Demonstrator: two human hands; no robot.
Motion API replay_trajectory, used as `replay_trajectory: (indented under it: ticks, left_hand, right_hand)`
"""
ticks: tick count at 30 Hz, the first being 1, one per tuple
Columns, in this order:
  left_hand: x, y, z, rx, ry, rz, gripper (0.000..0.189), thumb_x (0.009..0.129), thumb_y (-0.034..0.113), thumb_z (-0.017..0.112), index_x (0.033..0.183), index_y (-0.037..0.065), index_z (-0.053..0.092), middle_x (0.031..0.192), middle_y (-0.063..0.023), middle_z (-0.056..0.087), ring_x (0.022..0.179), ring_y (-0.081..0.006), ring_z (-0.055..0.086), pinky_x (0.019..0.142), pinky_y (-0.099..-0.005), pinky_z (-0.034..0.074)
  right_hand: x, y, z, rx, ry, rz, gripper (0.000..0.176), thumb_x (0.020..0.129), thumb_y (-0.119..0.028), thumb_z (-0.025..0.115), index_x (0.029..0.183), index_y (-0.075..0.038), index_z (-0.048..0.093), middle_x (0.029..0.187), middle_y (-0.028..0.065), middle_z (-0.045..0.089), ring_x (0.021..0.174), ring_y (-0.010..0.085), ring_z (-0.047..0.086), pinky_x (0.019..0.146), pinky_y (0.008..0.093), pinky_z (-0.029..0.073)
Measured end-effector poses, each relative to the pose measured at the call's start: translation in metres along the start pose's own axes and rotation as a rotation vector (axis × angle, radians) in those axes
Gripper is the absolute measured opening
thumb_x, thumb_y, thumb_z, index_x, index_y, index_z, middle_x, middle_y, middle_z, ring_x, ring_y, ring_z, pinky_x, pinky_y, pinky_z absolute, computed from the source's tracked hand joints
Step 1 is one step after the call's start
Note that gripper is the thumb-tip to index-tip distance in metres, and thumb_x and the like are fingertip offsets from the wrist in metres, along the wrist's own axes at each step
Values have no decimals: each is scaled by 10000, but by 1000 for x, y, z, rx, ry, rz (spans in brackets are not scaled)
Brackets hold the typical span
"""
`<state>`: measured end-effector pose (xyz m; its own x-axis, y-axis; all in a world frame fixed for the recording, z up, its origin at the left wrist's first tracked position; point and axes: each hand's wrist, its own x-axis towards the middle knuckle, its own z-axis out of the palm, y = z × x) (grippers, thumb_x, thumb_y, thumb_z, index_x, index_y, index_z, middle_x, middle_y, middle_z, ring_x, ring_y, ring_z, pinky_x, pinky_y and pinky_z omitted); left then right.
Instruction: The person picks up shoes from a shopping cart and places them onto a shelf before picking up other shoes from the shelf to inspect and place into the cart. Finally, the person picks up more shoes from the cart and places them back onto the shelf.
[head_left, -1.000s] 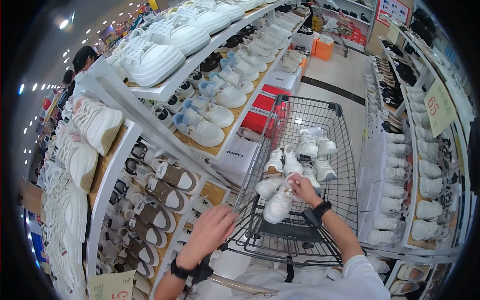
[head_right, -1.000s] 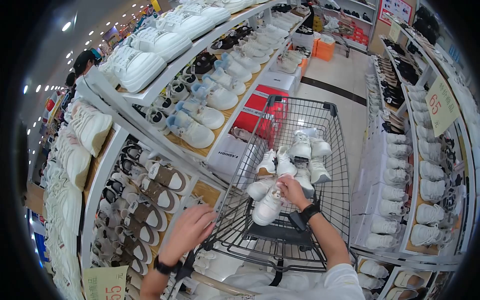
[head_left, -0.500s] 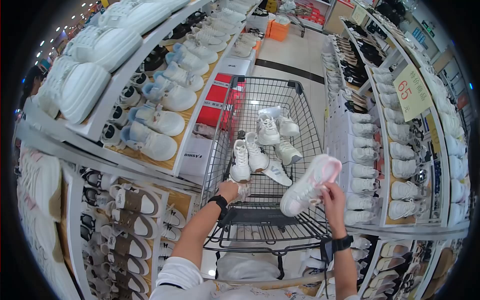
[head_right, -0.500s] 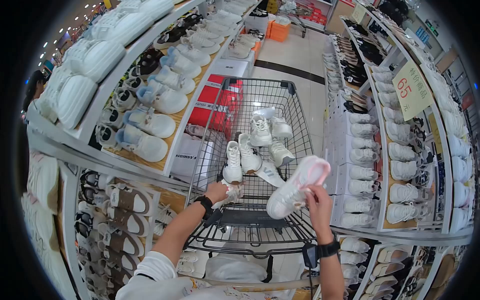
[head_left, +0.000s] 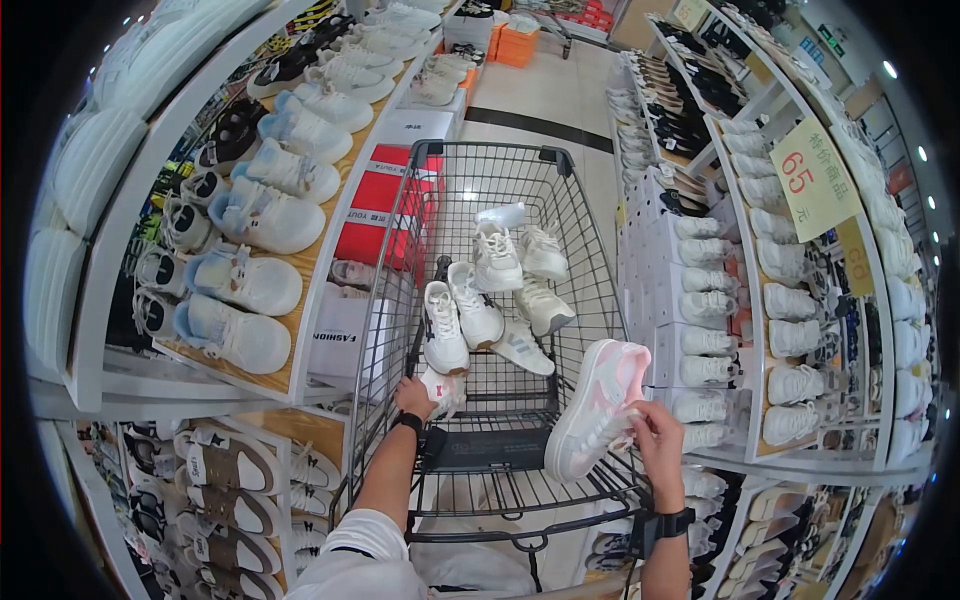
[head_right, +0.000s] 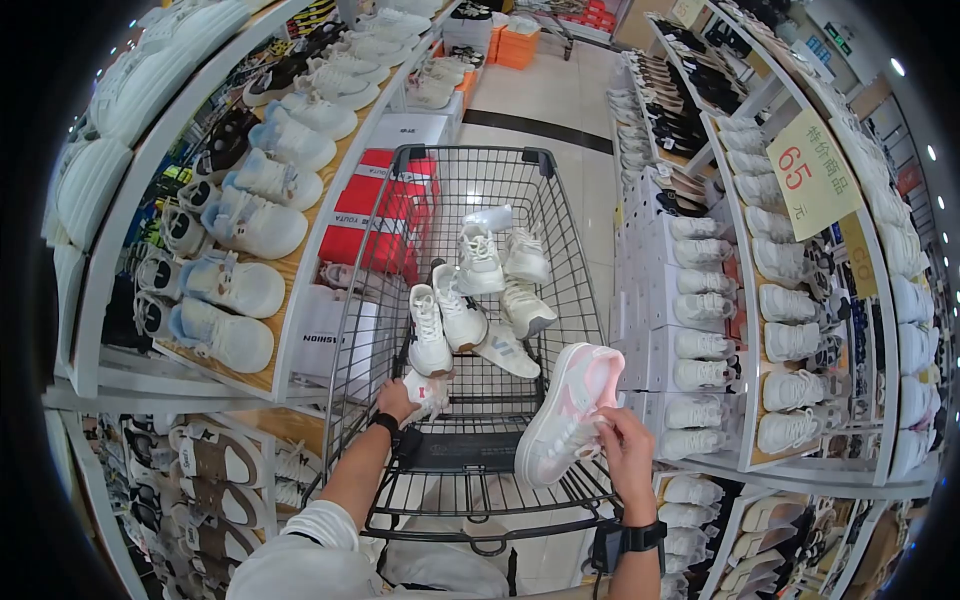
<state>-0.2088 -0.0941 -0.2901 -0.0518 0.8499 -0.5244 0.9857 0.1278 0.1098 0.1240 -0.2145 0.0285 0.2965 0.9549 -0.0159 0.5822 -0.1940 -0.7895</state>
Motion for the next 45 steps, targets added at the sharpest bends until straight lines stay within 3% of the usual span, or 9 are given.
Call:
replay_trajectory:
  ticks: [4,6,14,26,30,33,40,43,45]
  left_hand:
    - [-3,2,-14,-5,9,77,657,576,348,819,1055,-3,537,1110,-187,512,1084,-329,505,885,-397,466]
    - [-4,6,-17,-15,38,103,645,562,335,830,1063,29,561,1094,-129,506,1058,-288,514,857,-394,482]
    - [-4,8,-14,-262,235,234,537,609,338,759,967,-27,595,1039,-177,487,1035,-336,480,865,-411,458]
    - [37,57,-42,-409,107,89,492,614,391,735,915,6,675,1068,-216,544,942,-371,592,817,-426,493]
    - [53,89,-74,-398,260,11,490,618,403,723,903,7,678,1014,-225,593,920,-365,609,815,-428,495]
    - [73,110,-101,-540,184,-92,476,649,419,677,904,17,682,871,-226,656,847,-358,639,792,-420,503]
    - [98,164,-154,-737,96,-168,502,670,429,649,917,-7,677,891,-233,658,848,-326,650,767,-380,506]
    - [74,199,-207,-1055,-82,-185,461,733,378,640,939,-34,662,894,-181,670,841,-252,654,762,-346,508]
    - [64,219,-238,-1634,-388,-187,348,811,237,608,1012,-47,620,968,-122,660,844,-190,648,727,-307,507]
  right_hand:
    - [9,-6,-4,-71,6,-62,155,802,43,584,954,25,607,794,120,604,624,176,577,592,260,449]
    - [15,-7,-6,-128,-20,-83,169,804,38,584,970,20,607,804,142,610,636,216,592,600,277,460]
    - [35,6,-18,-180,-51,-63,170,808,22,559,970,16,609,824,178,611,676,303,601,631,335,474]
    - [102,16,-38,-231,-72,-92,171,807,18,554,968,5,609,859,195,618,757,358,612,668,373,479]
    - [147,21,-43,-176,-70,-152,169,801,29,548,960,14,605,818,193,606,692,296,602,636,332,465]
    - [182,23,-53,-232,-83,-157,170,811,-2,556,975,-26,597,898,183,608,809,372,599,686,390,472]
    - [263,50,-71,-113,-157,-113,112,825,-24,547,935,-35,567,874,169,598,815,380,586,679,405,460]
    - [296,55,-82,-176,-126,-206,96,852,-44,520,941,-48,555,834,172,587,751,364,592,635,392,455]
    - [319,65,-89,-138,-154,-195,95,853,-42,519,941,-46,553,818,170,584,701,344,590,608,385,453]
